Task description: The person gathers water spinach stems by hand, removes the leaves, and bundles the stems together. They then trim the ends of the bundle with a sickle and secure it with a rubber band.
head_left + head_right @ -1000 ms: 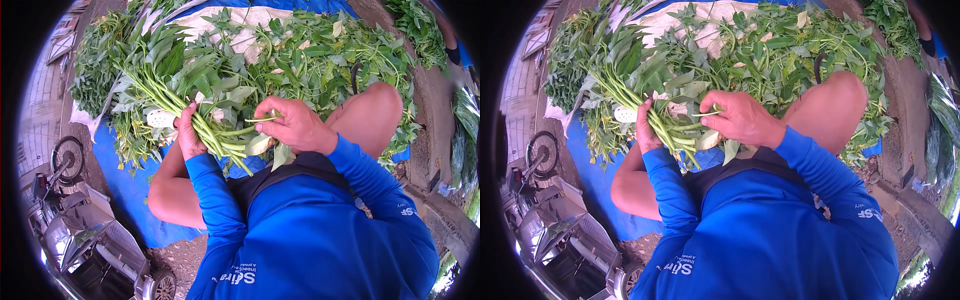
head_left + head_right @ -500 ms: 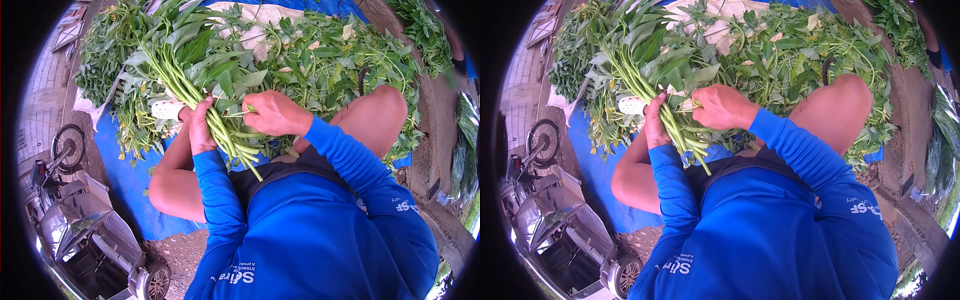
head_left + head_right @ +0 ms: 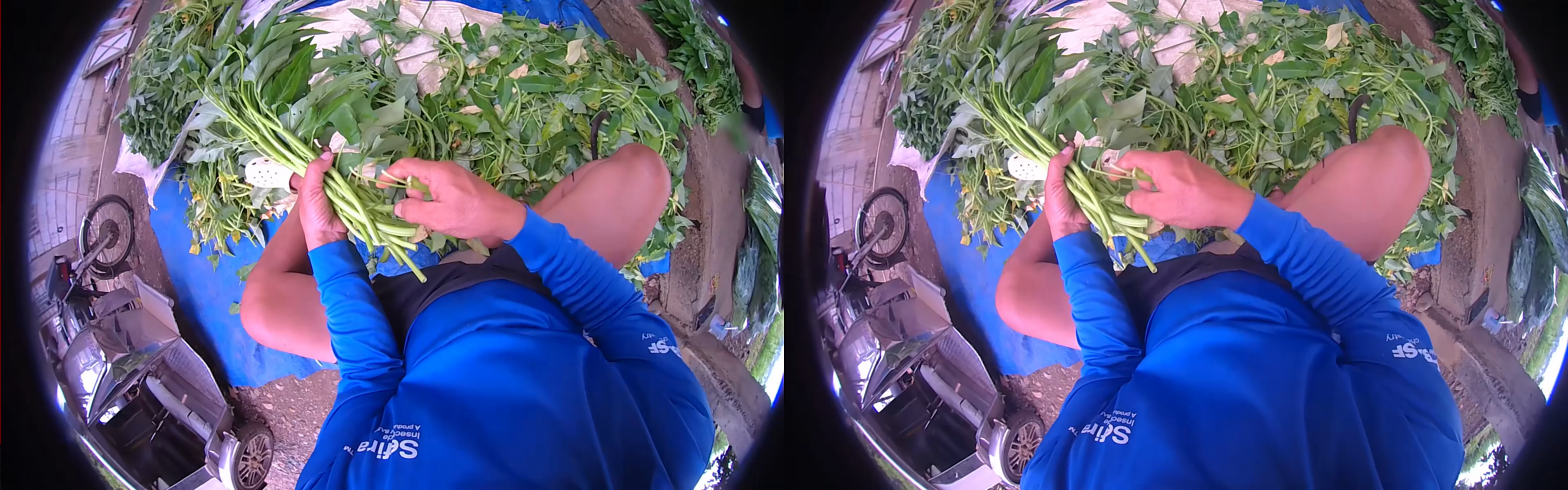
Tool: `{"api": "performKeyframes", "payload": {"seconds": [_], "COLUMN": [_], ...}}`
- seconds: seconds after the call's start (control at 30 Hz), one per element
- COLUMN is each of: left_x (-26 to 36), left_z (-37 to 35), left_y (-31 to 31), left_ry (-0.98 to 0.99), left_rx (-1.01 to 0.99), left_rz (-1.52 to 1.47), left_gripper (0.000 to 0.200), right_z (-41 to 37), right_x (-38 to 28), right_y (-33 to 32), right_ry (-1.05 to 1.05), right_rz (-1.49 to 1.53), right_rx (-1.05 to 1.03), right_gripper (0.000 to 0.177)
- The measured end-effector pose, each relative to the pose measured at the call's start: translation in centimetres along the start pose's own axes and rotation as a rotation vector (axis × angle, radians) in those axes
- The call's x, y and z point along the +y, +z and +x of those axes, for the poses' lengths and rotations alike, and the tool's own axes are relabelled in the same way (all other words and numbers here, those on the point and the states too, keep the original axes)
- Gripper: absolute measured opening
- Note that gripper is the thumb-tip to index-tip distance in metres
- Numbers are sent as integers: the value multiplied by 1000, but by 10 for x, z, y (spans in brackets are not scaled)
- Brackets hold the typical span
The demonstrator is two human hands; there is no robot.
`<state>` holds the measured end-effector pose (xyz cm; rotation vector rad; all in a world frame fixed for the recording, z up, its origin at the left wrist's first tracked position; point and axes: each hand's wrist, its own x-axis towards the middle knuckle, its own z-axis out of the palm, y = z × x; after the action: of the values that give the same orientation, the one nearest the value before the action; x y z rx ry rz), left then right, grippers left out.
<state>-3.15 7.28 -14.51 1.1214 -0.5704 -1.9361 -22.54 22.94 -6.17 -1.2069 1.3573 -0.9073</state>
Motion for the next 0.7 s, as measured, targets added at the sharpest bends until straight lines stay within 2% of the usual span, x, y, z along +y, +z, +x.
{"api": "performKeyframes", "payload": {"seconds": [0.03, 0.13, 0.17, 0.23, 0.27, 0.33, 0.4, 0.43, 0.47, 0.5, 0.57, 0.63, 0.67, 0.7], "left_x": [-1, 0, 1, 3, 6, 15, 26, 28, 32, 37, 35, 31, 28, 26], "left_z": [0, 3, 4, -2, 0, 6, 6, 13, 8, 4, 10, 14, 17, 21], "left_y": [1, -9, -16, -9, -12, -23, -28, -39, -35, -29, -29, -24, -25, -24], "left_ry": [-4, 2, -23, 82, 82, 132, 199, 202, 196, 192, 203, 223, 225, 232], "left_rx": [13, 71, 5, 100, 130, 150, 171, 177, 211, 246, 260, 274, 281, 287], "left_rz": [34, 140, 166, 250, 215, 192, 172, 132, 124, 114, 101, 110, 130, 151], "left_gripper": [26, 27, 28, 29, 30, 32, 37, 39, 37, 35, 31, 29, 29, 29], "right_z": [9, 19, 16, 10, 4, -4, 5, 12, 19, 14, 29, 62, 83, 102], "right_x": [1, 19, 21, 17, 16, 2, 18, 23, 44, 56, 83, 119, 137, 157], "right_y": [8, 36, 38, 32, 23, -15, -78, -120, -167, -183, -196, -191, -166, -134], "right_ry": [-70, -371, -328, -239, -255, -153, -111, 53, 166, 316, 410, 293, 269, 335], "right_rz": [-114, -354, -392, -471, -501, -583, -746, -849, -967, -1401, -1613, -1173, -919, -643], "right_rx": [-56, 133, 89, 4, -5, 49, 292, 377, 509, 709, 838, 689, 521, 334], "right_gripper": [19, 19, 18, 18, 17, 17, 22, 26, 38, 44, 51, 55, 41, 35]}}
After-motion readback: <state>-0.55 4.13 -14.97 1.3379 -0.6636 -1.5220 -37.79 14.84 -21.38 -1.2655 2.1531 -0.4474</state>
